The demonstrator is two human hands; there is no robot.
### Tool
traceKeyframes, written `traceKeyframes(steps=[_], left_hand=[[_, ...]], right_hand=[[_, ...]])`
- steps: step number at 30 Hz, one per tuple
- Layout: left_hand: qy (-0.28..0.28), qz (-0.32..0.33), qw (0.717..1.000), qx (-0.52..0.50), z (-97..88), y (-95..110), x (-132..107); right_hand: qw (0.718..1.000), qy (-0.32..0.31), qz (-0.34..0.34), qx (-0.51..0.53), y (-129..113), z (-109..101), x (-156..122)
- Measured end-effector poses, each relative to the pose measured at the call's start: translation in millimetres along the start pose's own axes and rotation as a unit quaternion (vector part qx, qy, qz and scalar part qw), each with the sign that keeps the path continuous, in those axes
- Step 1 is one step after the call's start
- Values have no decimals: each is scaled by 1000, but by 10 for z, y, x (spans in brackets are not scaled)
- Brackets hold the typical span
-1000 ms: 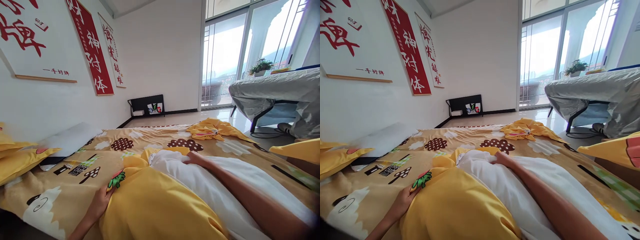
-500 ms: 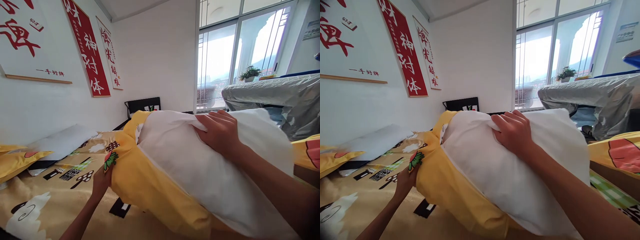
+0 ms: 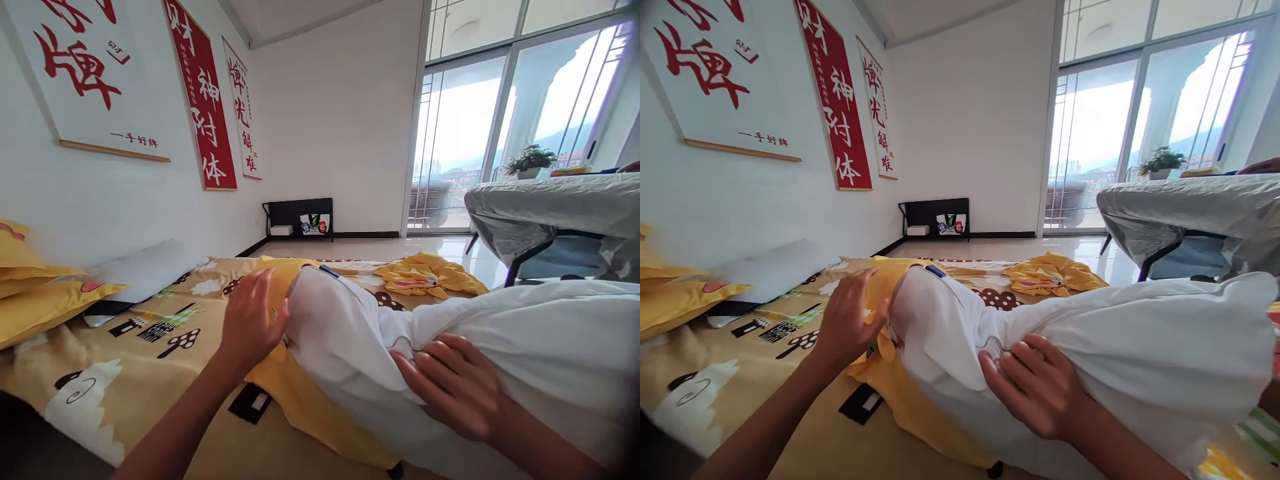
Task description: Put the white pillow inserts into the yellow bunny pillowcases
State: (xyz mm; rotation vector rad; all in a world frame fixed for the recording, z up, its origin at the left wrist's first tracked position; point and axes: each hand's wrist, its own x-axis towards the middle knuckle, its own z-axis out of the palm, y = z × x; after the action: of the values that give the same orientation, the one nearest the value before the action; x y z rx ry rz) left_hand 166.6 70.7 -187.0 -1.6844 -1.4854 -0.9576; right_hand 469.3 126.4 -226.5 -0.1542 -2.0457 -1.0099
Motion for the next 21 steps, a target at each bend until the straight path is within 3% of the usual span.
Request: traceKeyframes(steps=[4,7,10,14,16,17,21], left_hand=[[-104,-32,994,-10,320,50,429],[-137,-36,990,-11,472,108,488],[-115,5,993,13,537,180,402],[-34,19,999,26,516,216,274],[3,24,999,22,483,197,254],[17,28,999,19,469,189,259],[53,35,998,-31,464,313,351]], right_hand=[[999,-26,21,-13,1,-117,55],[985,-71,156,-17,-87,-188,175],[958,-94,270,-9,-171,-83,408],[922,-166,349,-20,-170,387,639],[914,-202,352,-1,-174,635,635],[923,-195,332,13,-191,734,610],[973,-96,204,45,-323,954,518]])
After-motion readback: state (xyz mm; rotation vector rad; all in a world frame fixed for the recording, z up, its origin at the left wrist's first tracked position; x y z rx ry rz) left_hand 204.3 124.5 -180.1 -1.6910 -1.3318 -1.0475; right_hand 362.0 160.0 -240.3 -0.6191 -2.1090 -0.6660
